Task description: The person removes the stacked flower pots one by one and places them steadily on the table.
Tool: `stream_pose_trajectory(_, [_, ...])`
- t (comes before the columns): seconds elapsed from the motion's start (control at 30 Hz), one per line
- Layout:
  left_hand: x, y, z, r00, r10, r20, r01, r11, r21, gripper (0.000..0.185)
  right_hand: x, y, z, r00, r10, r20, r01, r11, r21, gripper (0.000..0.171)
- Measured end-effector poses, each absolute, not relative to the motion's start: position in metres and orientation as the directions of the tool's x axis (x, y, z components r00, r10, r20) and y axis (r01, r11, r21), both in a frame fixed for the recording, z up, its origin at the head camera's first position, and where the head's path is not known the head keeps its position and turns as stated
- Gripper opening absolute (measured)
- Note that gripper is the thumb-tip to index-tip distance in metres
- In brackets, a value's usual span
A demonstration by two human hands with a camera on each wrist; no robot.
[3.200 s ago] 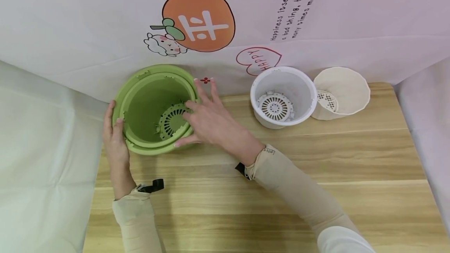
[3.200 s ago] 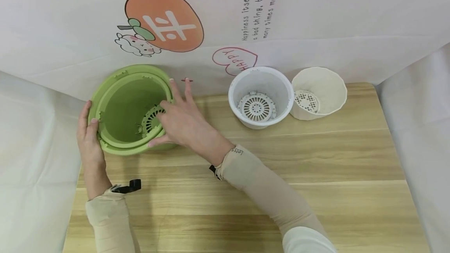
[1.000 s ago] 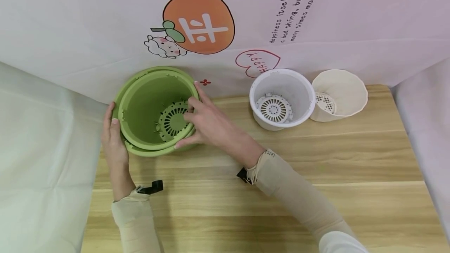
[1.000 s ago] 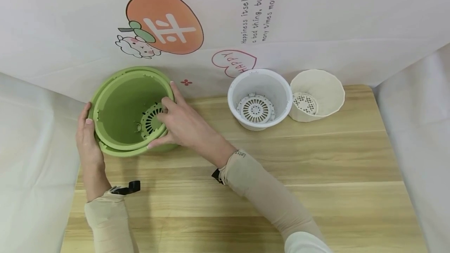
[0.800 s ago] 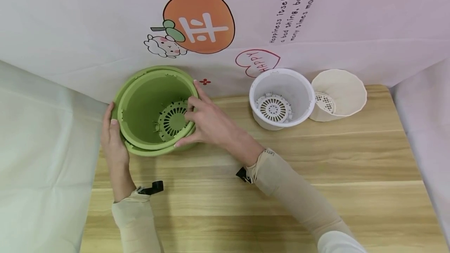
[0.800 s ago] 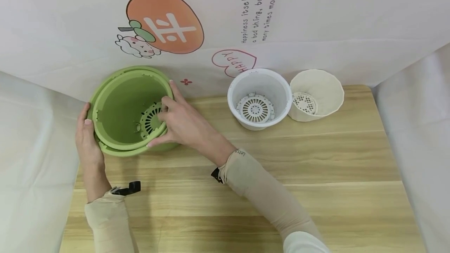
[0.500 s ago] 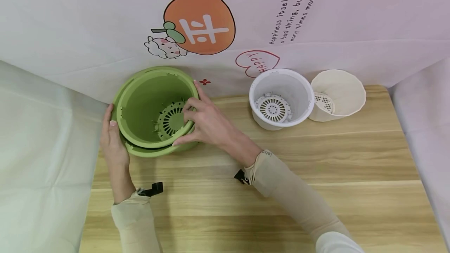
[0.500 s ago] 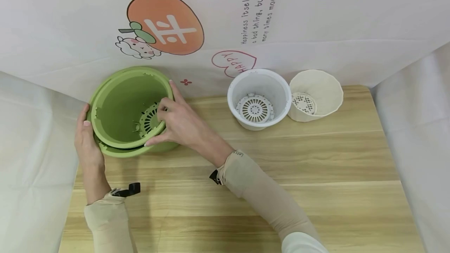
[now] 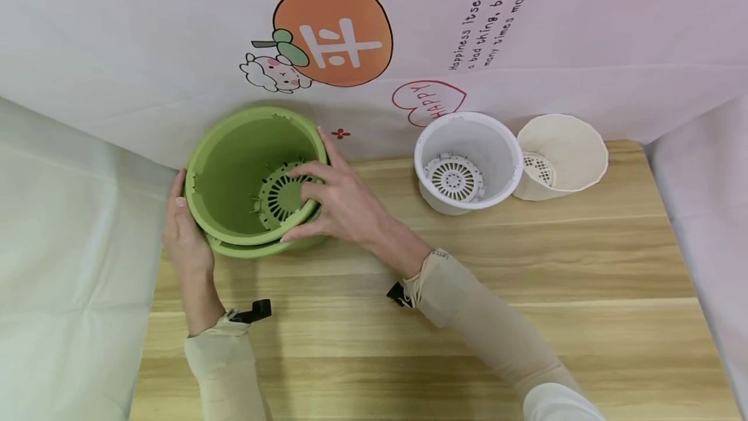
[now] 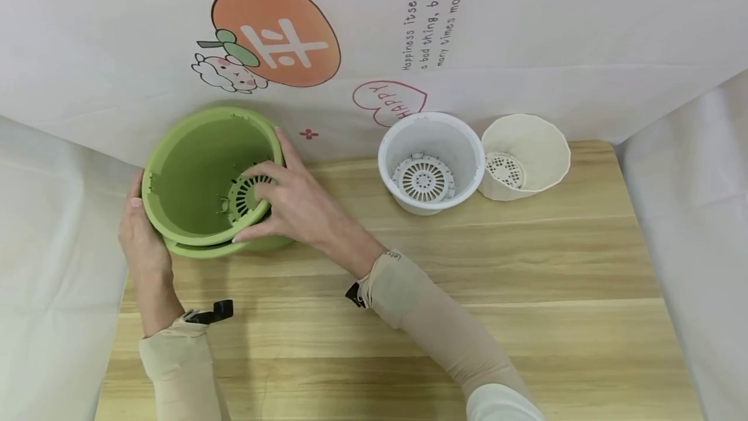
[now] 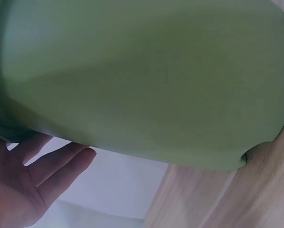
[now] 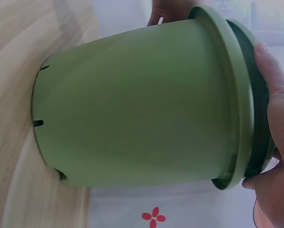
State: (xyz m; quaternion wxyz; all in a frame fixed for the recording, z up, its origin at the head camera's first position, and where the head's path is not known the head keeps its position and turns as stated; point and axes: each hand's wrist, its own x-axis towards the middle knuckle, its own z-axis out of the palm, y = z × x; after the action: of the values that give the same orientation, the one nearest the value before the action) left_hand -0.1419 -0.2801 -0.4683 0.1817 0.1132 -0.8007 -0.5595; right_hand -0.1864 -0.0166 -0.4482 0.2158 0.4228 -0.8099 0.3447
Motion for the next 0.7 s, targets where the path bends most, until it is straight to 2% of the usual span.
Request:
stream_pose_trajectory(0.2, [-0.145, -0.281, -0.468, -0.902, -0.398, 0.166, -0.002, 0.39, 0.921, 0.042, -0.187, -0.017, -0.436, -0.508, -0.497, 0.704, -0.859, 0.354, -0.37, 0.053])
stream_pose_trajectory(0.5, [-0.14, -0.283, -0.467, -0.863, -0.499, 0.086, -0.088, 0.316, 0.945, 0.035, -0.184, -0.022, -0.419, -0.469, -0.445, 0.763, -0.881, 0.292, -0.372, 0.051])
stream_pose_trajectory(0.7, [-0.141, -0.284, -0.467, -0.87, -0.49, 0.045, -0.062, 0.201, 0.978, 0.032, -0.185, -0.022, -0.413, -0.453, -0.414, 0.79, -0.889, 0.272, -0.368, 0.05])
